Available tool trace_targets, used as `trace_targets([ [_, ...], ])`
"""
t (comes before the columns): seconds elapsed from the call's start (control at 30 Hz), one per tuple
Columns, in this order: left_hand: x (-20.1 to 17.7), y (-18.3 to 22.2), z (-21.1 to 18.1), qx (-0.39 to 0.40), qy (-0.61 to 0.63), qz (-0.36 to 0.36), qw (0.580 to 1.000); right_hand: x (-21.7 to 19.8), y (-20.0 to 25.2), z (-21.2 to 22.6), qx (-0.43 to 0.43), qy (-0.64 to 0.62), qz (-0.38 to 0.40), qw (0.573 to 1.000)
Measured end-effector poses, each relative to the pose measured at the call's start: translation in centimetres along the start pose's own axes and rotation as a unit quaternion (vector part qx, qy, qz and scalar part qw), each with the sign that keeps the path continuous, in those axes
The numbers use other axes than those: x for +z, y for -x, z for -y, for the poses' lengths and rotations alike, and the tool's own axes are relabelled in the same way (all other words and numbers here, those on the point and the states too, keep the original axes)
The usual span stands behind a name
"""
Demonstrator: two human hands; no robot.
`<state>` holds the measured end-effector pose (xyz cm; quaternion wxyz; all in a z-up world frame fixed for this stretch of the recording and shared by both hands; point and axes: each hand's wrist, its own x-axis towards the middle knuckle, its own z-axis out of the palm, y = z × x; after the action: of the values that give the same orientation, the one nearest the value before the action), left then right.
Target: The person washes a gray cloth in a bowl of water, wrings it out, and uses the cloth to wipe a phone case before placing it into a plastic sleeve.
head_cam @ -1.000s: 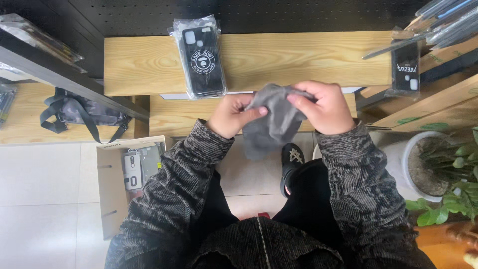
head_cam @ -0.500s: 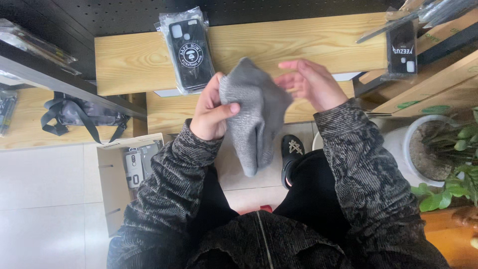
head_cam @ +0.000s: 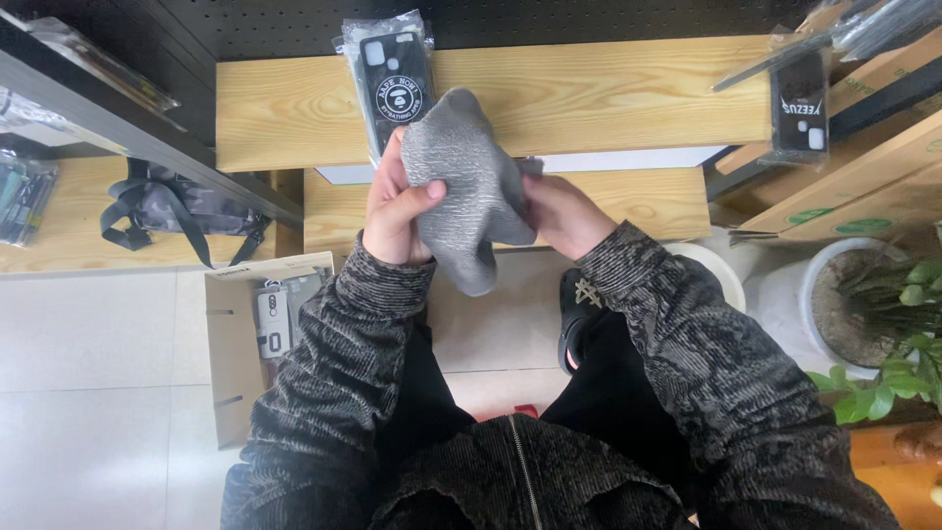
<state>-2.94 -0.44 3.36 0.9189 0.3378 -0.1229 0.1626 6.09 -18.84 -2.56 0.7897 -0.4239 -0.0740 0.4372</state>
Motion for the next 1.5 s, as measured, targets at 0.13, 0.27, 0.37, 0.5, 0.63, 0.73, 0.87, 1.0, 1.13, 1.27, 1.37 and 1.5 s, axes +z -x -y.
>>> trace_targets([
  [0.13,-2.6,-0.6,-0.9,0.032,-0.093,-0.032,0.995,-1.2,1.0,3.3,-0.140,0.031,-0.040,0.989],
  [0.27,-6.6,-1.1,0.8,0.044,-0.170,-0.054,0.983,-3.6,1.4,5.2,-0.149,0.009,-0.042,0.988],
  [0.37,-6.4,-1.1,1.2,0.038,-0.187,-0.071,0.979,-3.8,1.9,5.4,-0.141,0.031,-0.063,0.988],
  [0.5,-10.9,-1.4,2.6,0.012,-0.265,-0.180,0.947,-2.3,3.7,7.3,-0.136,0.069,-0.084,0.985],
  [0.63,-11.5,-1.6,3.1,-0.044,-0.299,-0.192,0.934,-5.6,3.0,7.6,-0.169,0.097,-0.126,0.973],
  [0.73,-10.4,-2.0,2.6,-0.063,-0.346,-0.190,0.917,-6.7,3.1,7.9,-0.196,0.119,-0.145,0.962],
  [0.87,-5.1,-2.6,0.7,-0.063,-0.449,-0.187,0.871,-3.7,4.8,9.6,-0.192,0.204,-0.169,0.945],
  [1.0,-6.3,-2.8,1.4,-0.039,-0.525,-0.182,0.831,-4.9,5.2,9.6,-0.213,0.354,-0.198,0.889],
  [1.13,-6.1,-3.1,1.5,-0.071,-0.551,-0.185,0.811,-5.3,5.4,9.7,-0.192,0.377,-0.189,0.886],
  [1.27,-5.7,-3.1,1.7,-0.134,-0.612,-0.202,0.753,-7.9,4.7,9.1,-0.169,0.240,-0.212,0.932],
  [1.37,-4.3,-3.0,1.6,-0.148,-0.620,-0.186,0.748,-7.1,4.7,9.3,-0.141,0.156,-0.239,0.948],
  [1.5,-0.2,-2.8,-1.0,0.104,-0.568,-0.114,0.809,-1.0,8.4,10.9,-0.354,0.446,-0.223,0.791],
])
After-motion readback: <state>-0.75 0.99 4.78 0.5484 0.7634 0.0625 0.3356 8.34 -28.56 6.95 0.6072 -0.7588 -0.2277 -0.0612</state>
